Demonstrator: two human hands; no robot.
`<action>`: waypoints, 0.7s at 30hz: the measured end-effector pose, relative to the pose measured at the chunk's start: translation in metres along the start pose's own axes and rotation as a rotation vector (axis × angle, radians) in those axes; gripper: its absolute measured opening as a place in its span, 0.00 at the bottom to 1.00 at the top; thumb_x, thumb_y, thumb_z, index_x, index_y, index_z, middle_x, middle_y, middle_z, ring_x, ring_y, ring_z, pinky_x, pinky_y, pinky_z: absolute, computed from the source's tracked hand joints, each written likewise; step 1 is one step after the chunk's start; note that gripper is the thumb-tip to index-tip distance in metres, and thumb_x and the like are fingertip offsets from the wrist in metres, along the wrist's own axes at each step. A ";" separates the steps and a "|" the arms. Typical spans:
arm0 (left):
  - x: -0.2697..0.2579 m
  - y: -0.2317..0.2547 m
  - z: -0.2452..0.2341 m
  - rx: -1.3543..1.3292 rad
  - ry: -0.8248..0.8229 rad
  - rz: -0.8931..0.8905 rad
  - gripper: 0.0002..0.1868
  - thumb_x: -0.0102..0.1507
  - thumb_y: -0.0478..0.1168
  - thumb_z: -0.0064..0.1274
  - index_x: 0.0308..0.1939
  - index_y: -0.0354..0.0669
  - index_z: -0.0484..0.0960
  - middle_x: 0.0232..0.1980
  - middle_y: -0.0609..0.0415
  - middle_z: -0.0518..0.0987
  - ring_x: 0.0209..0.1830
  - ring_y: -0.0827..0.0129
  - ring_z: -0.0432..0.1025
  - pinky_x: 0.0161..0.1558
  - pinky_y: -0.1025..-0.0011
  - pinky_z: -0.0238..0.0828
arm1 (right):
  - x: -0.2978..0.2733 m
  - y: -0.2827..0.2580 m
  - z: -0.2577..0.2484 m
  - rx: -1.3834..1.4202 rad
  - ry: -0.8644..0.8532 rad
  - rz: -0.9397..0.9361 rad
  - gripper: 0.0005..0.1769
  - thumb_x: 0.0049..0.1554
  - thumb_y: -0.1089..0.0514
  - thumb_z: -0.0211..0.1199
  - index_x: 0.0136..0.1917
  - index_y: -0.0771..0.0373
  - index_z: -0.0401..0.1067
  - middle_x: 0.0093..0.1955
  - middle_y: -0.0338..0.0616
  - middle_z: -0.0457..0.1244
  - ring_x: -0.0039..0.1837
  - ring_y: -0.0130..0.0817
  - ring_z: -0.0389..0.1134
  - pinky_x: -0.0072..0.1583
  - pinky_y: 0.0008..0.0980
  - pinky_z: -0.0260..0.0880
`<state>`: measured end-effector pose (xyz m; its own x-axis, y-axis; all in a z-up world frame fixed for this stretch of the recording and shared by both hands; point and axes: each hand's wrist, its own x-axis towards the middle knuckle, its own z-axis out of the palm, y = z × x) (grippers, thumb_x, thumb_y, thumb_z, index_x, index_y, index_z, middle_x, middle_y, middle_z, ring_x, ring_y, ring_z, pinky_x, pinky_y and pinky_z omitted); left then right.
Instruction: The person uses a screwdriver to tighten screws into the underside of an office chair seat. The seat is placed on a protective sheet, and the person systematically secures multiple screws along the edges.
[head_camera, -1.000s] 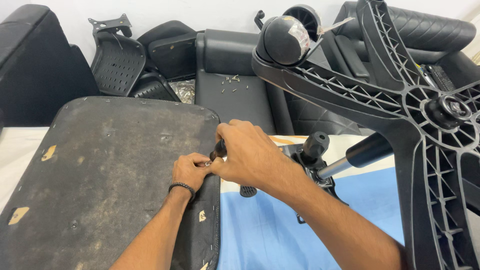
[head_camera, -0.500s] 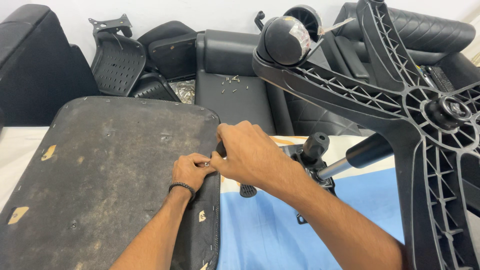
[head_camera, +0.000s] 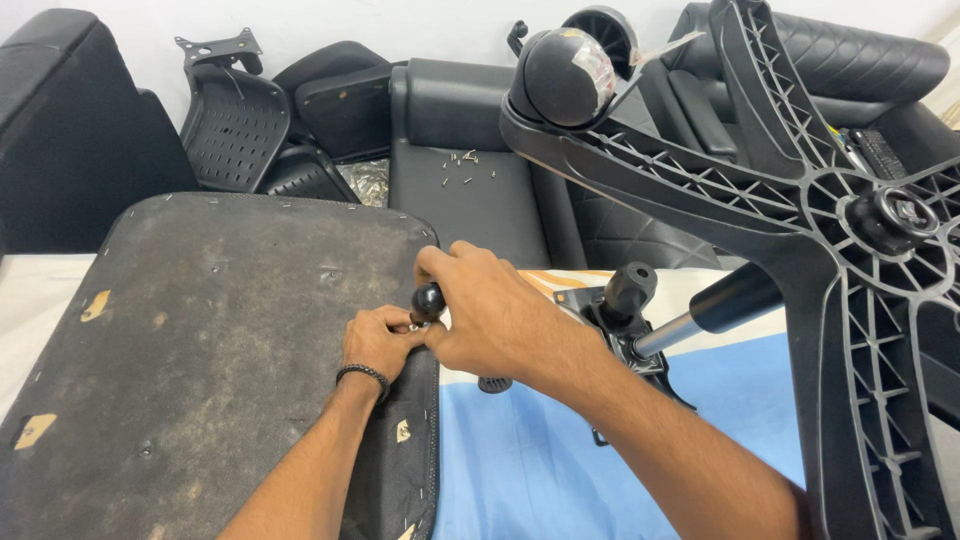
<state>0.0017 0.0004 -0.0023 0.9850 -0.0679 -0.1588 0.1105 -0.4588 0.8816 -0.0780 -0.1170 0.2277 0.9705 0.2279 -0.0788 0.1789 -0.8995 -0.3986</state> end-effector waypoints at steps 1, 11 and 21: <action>0.000 0.001 0.000 0.017 0.001 -0.006 0.11 0.51 0.44 0.72 0.32 0.44 0.90 0.32 0.59 0.84 0.31 0.70 0.76 0.39 0.65 0.75 | -0.001 0.000 -0.002 -0.018 -0.038 0.024 0.21 0.45 0.64 0.64 0.54 0.65 0.73 0.44 0.57 0.66 0.46 0.50 0.71 0.48 0.45 0.71; 0.002 0.002 0.001 -0.041 0.034 0.207 0.12 0.54 0.48 0.70 0.36 0.47 0.90 0.32 0.53 0.87 0.31 0.68 0.80 0.37 0.66 0.76 | -0.007 0.017 0.060 0.130 0.032 -0.503 0.40 0.39 0.67 0.61 0.68 0.61 0.64 0.50 0.67 0.64 0.55 0.64 0.66 0.57 0.53 0.67; -0.002 0.000 -0.005 -0.145 -0.001 -0.014 0.13 0.53 0.45 0.70 0.40 0.47 0.92 0.31 0.53 0.86 0.28 0.71 0.77 0.32 0.71 0.74 | -0.004 0.035 0.104 0.084 -0.023 -0.298 0.19 0.57 0.59 0.60 0.63 0.53 0.67 0.49 0.51 0.64 0.55 0.53 0.68 0.54 0.50 0.68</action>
<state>0.0008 0.0053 0.0000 0.9831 -0.0628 -0.1722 0.1427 -0.3272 0.9341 -0.0922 -0.1102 0.1188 0.8732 0.4863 0.0328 0.4402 -0.7580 -0.4813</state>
